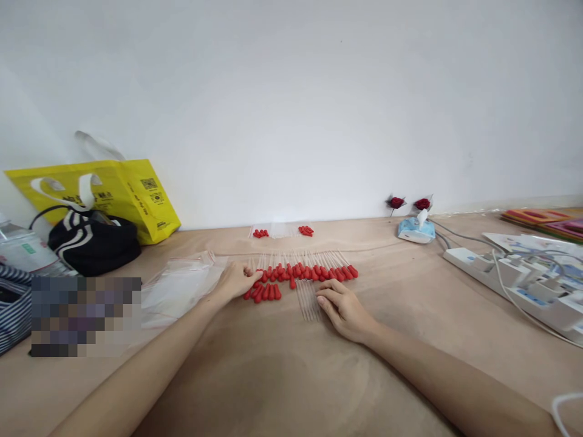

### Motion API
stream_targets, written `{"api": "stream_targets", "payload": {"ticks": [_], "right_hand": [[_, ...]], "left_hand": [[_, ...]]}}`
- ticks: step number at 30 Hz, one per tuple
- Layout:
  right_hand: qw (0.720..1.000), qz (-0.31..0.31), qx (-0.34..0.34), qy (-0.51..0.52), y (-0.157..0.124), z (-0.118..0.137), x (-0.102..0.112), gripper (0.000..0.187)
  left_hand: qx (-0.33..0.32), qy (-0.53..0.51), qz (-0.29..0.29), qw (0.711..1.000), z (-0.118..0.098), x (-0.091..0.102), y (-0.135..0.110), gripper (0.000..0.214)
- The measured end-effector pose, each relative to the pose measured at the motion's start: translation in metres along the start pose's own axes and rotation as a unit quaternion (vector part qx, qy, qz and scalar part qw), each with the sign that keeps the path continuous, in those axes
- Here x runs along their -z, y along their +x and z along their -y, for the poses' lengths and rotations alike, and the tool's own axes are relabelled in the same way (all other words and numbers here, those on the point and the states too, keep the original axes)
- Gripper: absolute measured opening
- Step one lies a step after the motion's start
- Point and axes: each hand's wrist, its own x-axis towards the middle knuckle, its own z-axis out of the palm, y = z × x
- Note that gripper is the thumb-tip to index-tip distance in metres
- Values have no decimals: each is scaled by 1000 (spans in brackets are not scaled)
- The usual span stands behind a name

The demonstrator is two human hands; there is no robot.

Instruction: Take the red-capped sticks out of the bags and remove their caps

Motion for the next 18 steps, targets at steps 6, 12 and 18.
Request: {"api": "stream_targets", "payload": {"ticks": [6,12,18], "right_hand": [[998,-41,13,-39,-3,-9,-5,15],[988,-111,41,-98,-4,-5,-3,42],[974,-67,132,-172,-2,7,-1,26]], "left_hand": [[-10,18,-73,997,-7,13,-14,29],[-258,-48,-110,959,-20,1,-64,20],[-402,-65,-91,909,-29,-19,-88,10]]}}
